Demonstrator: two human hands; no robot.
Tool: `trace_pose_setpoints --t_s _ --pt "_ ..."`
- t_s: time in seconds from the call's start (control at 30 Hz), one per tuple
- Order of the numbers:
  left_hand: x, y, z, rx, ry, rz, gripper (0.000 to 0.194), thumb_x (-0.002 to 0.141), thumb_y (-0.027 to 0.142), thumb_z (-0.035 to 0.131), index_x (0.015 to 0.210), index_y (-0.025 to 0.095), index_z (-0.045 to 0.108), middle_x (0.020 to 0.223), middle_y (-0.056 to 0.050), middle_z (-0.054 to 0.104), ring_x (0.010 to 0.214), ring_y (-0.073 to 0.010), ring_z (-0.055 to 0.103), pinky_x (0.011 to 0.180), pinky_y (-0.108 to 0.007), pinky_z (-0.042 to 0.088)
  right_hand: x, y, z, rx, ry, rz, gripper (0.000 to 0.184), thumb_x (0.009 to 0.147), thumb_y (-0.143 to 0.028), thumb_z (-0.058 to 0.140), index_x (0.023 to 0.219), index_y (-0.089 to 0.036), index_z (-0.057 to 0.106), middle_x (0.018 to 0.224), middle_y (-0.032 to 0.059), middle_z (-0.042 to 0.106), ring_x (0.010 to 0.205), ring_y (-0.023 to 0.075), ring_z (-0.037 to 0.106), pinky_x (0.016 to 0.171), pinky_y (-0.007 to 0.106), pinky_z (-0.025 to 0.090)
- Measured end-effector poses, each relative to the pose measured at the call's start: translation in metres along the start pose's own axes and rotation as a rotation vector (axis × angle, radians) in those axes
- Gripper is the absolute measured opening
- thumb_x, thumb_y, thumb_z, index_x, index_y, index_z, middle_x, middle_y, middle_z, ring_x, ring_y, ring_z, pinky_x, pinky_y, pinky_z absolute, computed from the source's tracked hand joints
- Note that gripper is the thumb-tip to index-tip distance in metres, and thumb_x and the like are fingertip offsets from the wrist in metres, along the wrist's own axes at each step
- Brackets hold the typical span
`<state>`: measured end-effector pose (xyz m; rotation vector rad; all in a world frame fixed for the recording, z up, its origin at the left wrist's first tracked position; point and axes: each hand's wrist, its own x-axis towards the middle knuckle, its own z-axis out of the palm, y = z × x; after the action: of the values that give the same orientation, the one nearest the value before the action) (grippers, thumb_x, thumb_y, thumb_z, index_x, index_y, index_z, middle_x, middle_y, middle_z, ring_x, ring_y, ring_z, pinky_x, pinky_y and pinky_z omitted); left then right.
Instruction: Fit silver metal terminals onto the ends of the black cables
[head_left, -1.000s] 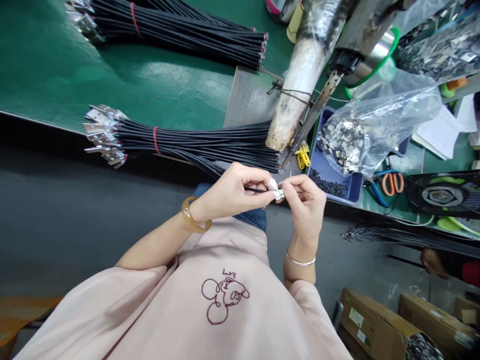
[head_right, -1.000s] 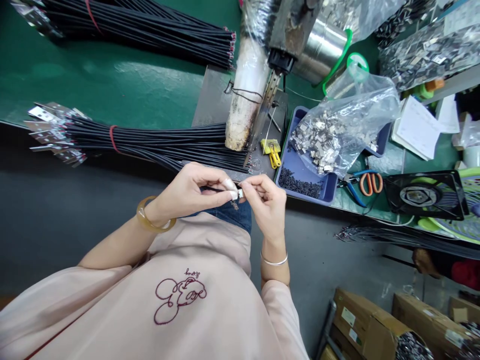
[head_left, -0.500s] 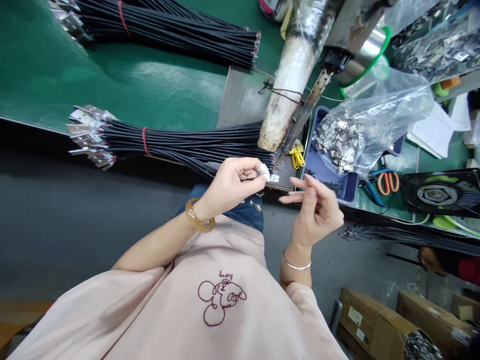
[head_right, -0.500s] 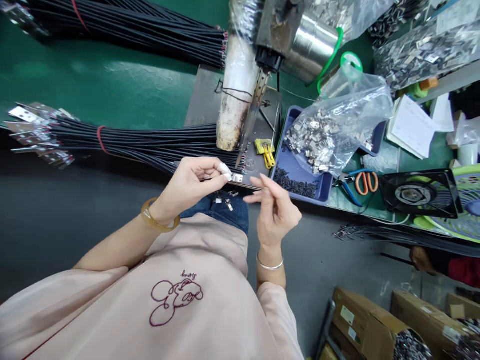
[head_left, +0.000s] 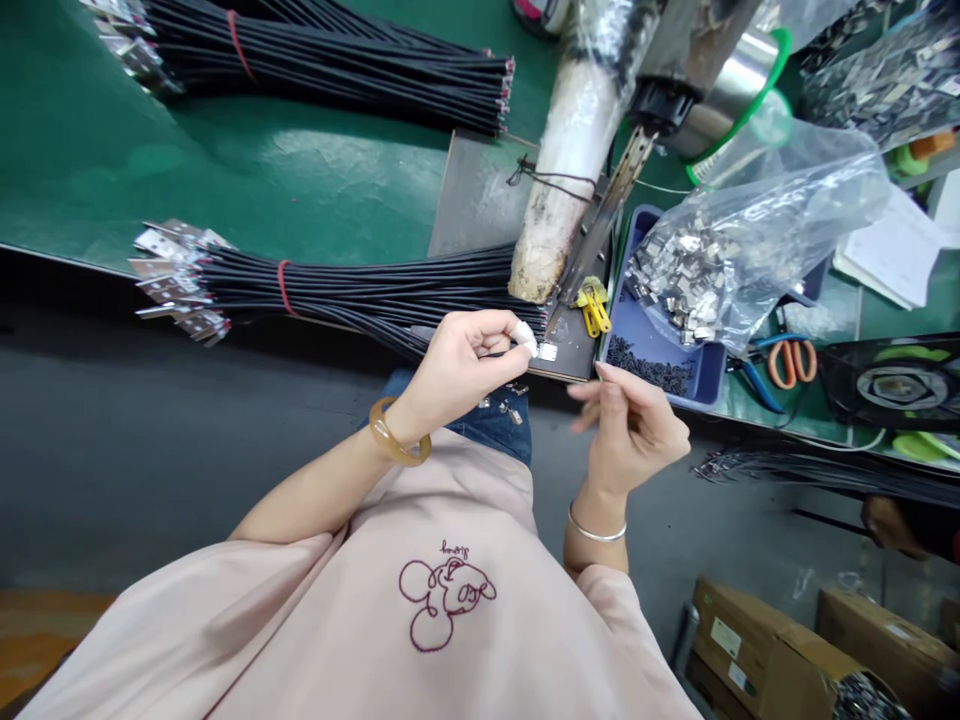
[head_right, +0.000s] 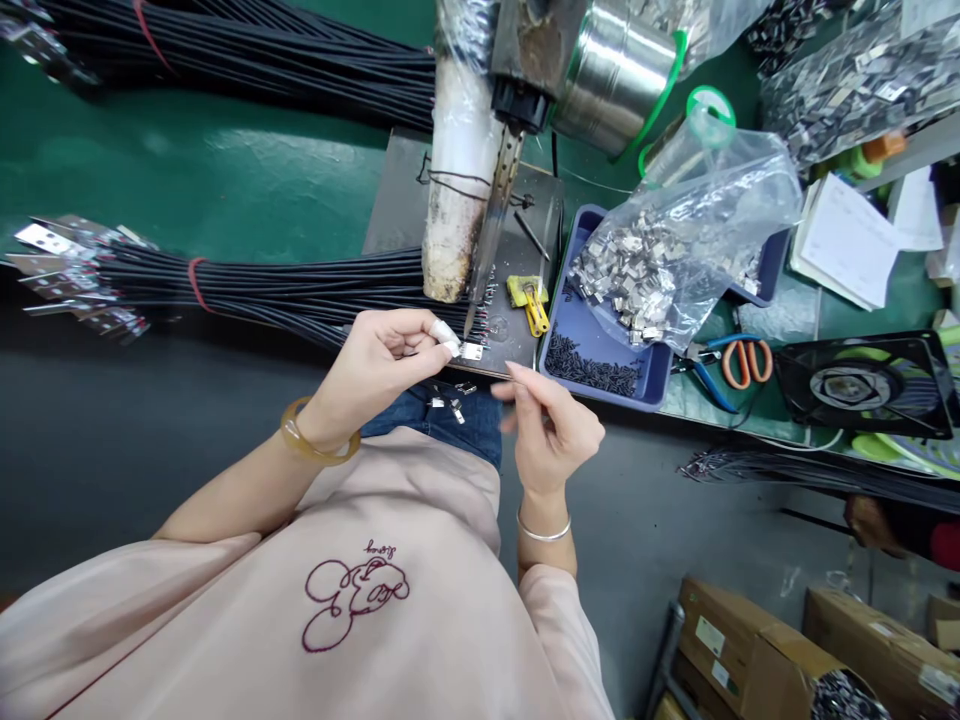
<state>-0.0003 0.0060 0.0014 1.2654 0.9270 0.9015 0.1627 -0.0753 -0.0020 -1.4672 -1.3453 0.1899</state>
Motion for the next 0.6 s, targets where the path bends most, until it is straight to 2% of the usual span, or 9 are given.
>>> trace_pose_setpoints --t_s 0.07,0.13,0.23,0.3,0.37,0.47,0.6 --pt "0.0 0.0 0.0 0.006 0.009 -0.006 0.008 0.075 0.017 0.065 0.068 0.014 0.065 0.056 0.002 0.052 0.05 -0.0059 0.039 0.049 -0.021 0.028 -0.001 0.001 -0.002 -0.018 0.048 -0.067 0.016 0.096 -0.028 0.062 0.104 -0.032 0.075 0.059 -0.0064 0.065 0.039 0.0101 0.054 0.041 0.027 0.041" --pt "0.0 0.001 0.001 0.007 0.015 -0.008 0.007 0.075 0.017 0.065 0.068 0.014 0.065 0.057 0.002 0.053 0.05 -0.006 0.04 0.049 -0.021 0.028 -0.002 0.001 -0.002 0.014 0.101 -0.082 0.019 0.096 -0.033 0.06 0.112 -0.032 0.072 0.057 -0.0058 0.062 0.041 0.0117 0.054 0.041 0.029 0.04" --pt "-0.001 0.001 0.001 0.007 0.015 -0.005 0.008 0.075 0.017 0.064 0.068 0.014 0.065 0.056 0.002 0.052 0.05 -0.0057 0.038 0.049 -0.021 0.027 -0.002 -0.001 0.005 0.119 0.089 0.024 0.026 0.098 -0.027 0.056 0.123 -0.032 0.06 0.078 -0.0036 0.074 0.052 0.013 0.066 0.052 0.031 0.053" --pt "-0.001 0.001 0.002 0.006 0.013 -0.002 0.009 0.076 0.017 0.064 0.068 0.014 0.064 0.055 0.003 0.051 0.049 -0.0054 0.037 0.048 -0.021 0.026 0.0 -0.001 0.01 0.116 0.031 0.072 0.019 0.098 -0.022 0.057 0.115 -0.029 0.059 0.094 -0.0013 0.078 0.07 0.015 0.076 0.068 0.033 0.063" --pt "-0.001 0.0 0.003 0.006 0.015 0.004 0.008 0.076 0.017 0.064 0.068 0.014 0.064 0.054 0.003 0.05 0.048 -0.0051 0.036 0.048 -0.021 0.025 0.002 0.0 0.014 0.08 -0.047 0.103 0.006 0.096 -0.023 0.061 0.102 -0.025 0.061 0.098 0.0005 0.079 0.085 0.0169 0.079 0.078 0.034 0.066" --pt "-0.001 -0.001 0.004 0.002 0.028 0.015 0.009 0.077 0.016 0.064 0.068 0.014 0.063 0.053 0.004 0.048 0.048 -0.0051 0.036 0.048 -0.021 0.025 0.007 0.003 0.019 0.088 -0.156 0.127 0.003 0.093 -0.023 0.066 0.091 -0.023 0.063 0.101 0.0015 0.079 0.085 0.0142 0.078 0.075 0.028 0.066" --pt "0.0 -0.002 0.006 0.025 0.055 0.041 0.01 0.078 0.015 0.063 0.068 0.014 0.062 0.051 0.006 0.041 0.047 -0.0045 0.03 0.047 -0.021 0.022 0.012 0.004 0.025 0.132 -0.159 0.124 0.006 0.09 -0.021 0.068 0.086 -0.023 0.064 0.096 0.0004 0.077 0.085 0.0125 0.076 0.072 0.025 0.064"
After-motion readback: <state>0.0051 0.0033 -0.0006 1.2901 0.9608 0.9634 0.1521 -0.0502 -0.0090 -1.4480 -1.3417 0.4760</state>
